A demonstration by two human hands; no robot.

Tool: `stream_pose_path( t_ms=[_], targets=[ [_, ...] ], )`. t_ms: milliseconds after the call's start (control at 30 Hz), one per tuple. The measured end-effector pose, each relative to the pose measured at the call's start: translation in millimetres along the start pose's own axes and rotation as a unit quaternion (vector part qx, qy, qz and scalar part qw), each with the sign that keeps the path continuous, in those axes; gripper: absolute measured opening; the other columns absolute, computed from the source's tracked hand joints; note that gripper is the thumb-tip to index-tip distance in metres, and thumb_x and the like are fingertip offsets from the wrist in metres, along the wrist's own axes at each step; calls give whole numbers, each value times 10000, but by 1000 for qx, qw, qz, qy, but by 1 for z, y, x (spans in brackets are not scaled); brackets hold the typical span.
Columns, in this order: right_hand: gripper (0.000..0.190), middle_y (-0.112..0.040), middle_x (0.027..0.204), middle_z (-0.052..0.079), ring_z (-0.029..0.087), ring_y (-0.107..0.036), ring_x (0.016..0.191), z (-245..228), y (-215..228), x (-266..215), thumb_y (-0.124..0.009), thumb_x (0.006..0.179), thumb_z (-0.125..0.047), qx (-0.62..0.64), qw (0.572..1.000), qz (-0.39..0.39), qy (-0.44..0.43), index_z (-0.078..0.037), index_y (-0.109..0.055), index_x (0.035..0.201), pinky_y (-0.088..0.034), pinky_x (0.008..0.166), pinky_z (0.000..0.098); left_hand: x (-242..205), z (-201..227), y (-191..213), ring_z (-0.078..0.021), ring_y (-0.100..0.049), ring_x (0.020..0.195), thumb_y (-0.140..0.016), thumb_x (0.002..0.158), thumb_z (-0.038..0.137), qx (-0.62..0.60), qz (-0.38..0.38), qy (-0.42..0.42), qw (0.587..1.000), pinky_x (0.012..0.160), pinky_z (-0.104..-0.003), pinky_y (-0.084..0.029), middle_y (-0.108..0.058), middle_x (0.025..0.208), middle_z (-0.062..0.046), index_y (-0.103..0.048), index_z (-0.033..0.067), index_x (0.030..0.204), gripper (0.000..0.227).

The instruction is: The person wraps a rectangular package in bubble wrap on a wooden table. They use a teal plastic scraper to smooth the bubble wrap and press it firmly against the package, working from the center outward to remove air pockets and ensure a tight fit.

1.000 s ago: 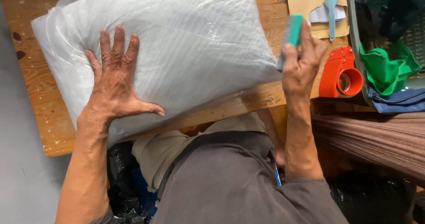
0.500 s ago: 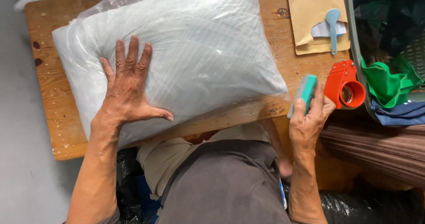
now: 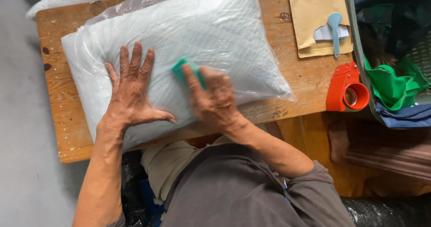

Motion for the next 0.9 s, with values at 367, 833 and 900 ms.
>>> stream_pose_path(
  t_ms=[367,833,900],
  targets=[
    [581,-483,1147,253,406,-492,1160,234,15,-128,-529,986,-221,96,887,-36,-450,-52,-437,1534,-479,952,512,3,10,11,-355,199,1567,-820,352,879,22,-4,-5,1000,1055,-870,56,168,1725,-3,87,288,1646,1687],
    [715,-601,1232,235,386,-619,1038,29,50,11,-808,854,-264,282,938,145,-137,73,-515,1413,-525,917,442,1,103,10,-362,-698,1143,-739,891,457,-428,185,121,876,882,-445,-606,-620,1340,-229,-327,-3,1552,905],
    [660,-611,1210,216,364,-638,1028,19,45,16,-785,840,-116,291,940,138,-108,76,-511,1409,-515,889,450,5,87,-3,-355,-718,1070,-719,938,331,-519,193,132,822,839,-461,-635,-627,1244,-226,-300,-8,1544,811]
  ],
)
Point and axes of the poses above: each hand's wrist, its own x-axis towards the middle knuckle, its own y-axis out of the back of the hand, z = x × y, the point moved 10 cm from there along x, towards the middle knuckle
